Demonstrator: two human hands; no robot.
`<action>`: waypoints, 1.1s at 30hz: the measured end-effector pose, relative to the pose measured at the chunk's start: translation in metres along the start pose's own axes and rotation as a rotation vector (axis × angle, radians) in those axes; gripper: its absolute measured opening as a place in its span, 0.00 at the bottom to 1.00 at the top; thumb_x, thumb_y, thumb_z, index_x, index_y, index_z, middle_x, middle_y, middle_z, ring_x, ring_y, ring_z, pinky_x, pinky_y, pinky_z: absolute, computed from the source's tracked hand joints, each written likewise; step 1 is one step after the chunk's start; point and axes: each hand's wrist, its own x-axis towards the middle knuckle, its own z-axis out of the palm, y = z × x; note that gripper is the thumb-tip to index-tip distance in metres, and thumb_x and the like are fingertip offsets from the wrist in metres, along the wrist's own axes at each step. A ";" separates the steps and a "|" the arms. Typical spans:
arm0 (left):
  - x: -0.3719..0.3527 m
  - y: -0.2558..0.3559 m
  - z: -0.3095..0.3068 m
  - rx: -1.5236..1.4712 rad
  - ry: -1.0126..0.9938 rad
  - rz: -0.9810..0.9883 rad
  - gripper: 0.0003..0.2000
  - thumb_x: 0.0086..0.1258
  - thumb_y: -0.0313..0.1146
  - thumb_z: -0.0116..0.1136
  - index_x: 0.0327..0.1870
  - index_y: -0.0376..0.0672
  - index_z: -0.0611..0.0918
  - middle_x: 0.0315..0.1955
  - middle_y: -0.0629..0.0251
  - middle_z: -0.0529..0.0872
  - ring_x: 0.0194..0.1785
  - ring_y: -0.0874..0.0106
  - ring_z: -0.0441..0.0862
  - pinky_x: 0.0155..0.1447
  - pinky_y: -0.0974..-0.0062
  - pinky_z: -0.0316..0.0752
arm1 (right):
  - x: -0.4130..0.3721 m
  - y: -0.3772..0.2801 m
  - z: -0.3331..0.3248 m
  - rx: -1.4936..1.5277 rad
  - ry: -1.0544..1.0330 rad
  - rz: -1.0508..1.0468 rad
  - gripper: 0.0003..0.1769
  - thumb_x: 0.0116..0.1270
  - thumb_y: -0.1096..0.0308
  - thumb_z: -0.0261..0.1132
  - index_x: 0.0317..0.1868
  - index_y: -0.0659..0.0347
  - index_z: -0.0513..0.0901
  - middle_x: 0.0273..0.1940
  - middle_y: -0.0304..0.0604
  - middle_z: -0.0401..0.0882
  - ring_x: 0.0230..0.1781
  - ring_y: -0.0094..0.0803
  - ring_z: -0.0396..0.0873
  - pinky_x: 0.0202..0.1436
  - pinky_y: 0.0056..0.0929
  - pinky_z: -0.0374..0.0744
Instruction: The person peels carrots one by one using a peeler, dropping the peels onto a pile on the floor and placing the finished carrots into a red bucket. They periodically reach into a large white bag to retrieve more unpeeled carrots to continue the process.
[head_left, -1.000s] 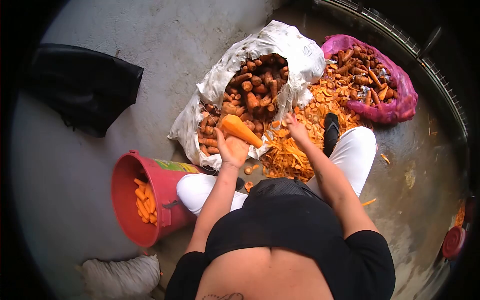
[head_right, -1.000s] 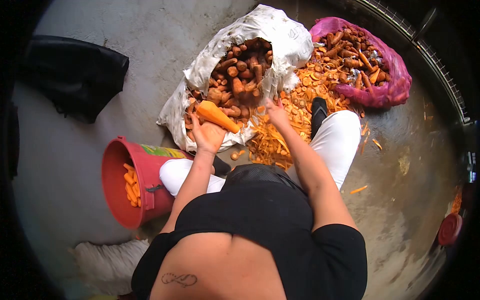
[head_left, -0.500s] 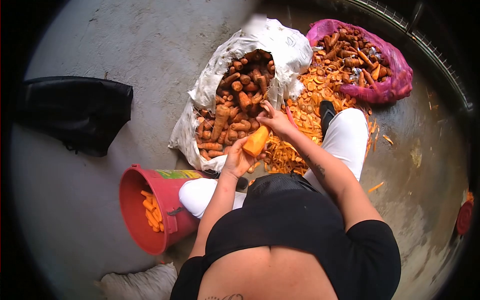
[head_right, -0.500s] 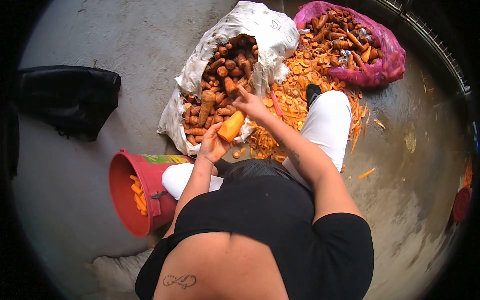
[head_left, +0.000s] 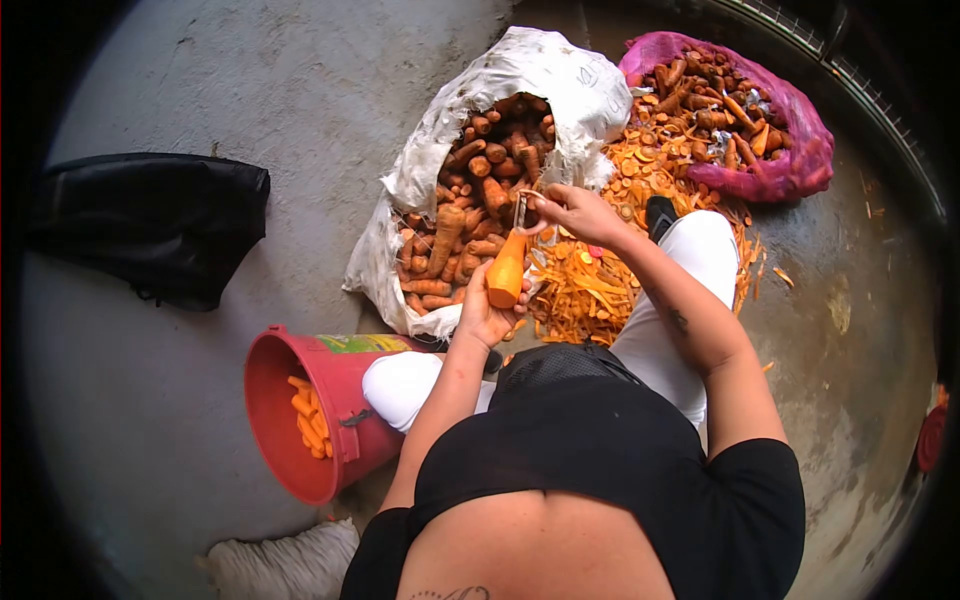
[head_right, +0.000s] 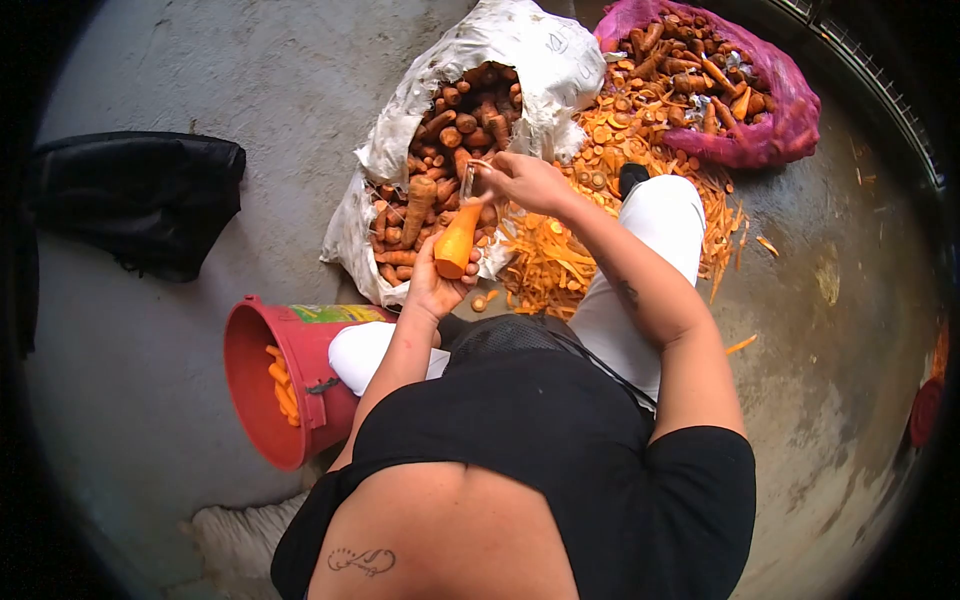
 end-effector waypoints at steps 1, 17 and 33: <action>0.001 0.001 -0.003 -0.007 -0.009 -0.007 0.23 0.73 0.52 0.41 0.50 0.40 0.74 0.32 0.58 0.81 0.28 0.68 0.79 0.31 0.75 0.77 | -0.003 0.002 -0.002 -0.067 -0.034 0.003 0.23 0.73 0.46 0.52 0.46 0.57 0.80 0.32 0.44 0.79 0.37 0.36 0.75 0.41 0.35 0.73; 0.016 -0.015 -0.004 0.223 0.396 0.022 0.22 0.68 0.60 0.43 0.44 0.51 0.78 0.29 0.71 0.82 0.29 0.73 0.80 0.23 0.77 0.68 | -0.016 -0.005 0.060 -0.415 0.365 -0.655 0.19 0.61 0.58 0.64 0.12 0.50 0.79 0.11 0.36 0.67 0.17 0.33 0.68 0.29 0.34 0.65; 0.002 -0.015 0.012 0.350 0.221 0.014 0.22 0.70 0.55 0.45 0.45 0.43 0.75 0.24 0.62 0.81 0.18 0.75 0.77 0.15 0.84 0.66 | 0.023 0.046 0.042 -0.476 0.379 -0.296 0.25 0.68 0.46 0.51 0.23 0.44 0.89 0.11 0.36 0.71 0.16 0.31 0.66 0.31 0.35 0.72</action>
